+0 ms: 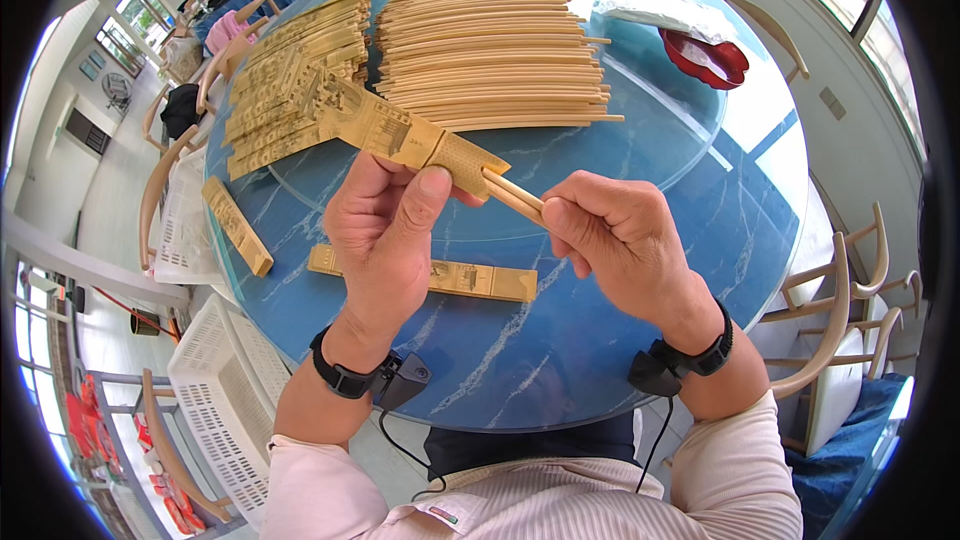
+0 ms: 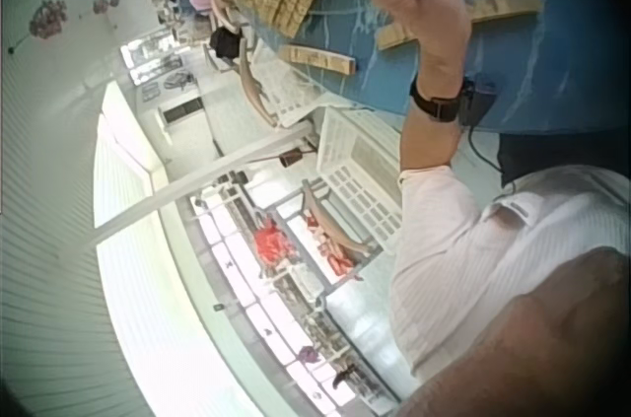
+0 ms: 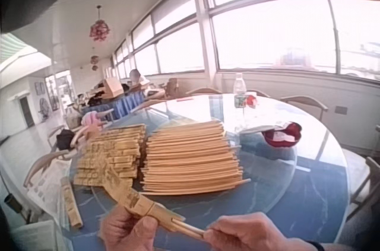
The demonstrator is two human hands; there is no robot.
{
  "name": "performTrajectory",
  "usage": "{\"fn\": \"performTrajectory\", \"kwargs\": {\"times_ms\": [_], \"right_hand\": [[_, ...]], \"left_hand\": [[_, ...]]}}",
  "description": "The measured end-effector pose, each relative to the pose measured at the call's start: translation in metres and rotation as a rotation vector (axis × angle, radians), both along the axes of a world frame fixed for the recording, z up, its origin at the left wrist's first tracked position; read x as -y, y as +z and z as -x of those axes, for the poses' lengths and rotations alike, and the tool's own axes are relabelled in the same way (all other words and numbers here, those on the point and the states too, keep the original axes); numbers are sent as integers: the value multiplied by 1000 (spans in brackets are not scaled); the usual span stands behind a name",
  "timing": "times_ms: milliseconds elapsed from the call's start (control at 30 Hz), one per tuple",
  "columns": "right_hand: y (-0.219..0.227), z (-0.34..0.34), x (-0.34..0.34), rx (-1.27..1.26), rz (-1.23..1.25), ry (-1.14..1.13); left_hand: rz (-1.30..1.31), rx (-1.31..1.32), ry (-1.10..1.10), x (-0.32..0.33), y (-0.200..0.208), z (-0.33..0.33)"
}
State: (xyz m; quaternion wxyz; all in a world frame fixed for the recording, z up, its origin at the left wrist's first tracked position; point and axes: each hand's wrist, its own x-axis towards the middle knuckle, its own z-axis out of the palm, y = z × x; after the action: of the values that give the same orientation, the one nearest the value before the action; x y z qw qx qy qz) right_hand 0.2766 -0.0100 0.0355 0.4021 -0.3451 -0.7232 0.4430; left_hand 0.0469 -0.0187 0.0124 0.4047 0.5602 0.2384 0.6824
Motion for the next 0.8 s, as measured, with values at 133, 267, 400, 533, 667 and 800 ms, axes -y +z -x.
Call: {"fn": "performTrajectory", "kwargs": {"times_ms": [133, 267, 400, 533, 667, 800], "right_hand": [[-7, -1, -4, 7, -28, -27], [-29, 12, -9, -26, -375, -131], [-30, 16, -3, 8, -389, -150], [-29, 13, -1, 49, -396, -156], [-30, 12, -3, 75, -417, -153], [-32, 15, -3, 51, -425, -140]], "left_hand": [[93, -153, -18, 4, -7, -5], [240, -308, 5, 16, -9, -23], [344, -306, -67, 20, -15, -31], [389, -326, -97, 20, -15, -34], [399, -407, -54, 18, -8, -31], [340, -115, -54, 16, -7, -32]]}}
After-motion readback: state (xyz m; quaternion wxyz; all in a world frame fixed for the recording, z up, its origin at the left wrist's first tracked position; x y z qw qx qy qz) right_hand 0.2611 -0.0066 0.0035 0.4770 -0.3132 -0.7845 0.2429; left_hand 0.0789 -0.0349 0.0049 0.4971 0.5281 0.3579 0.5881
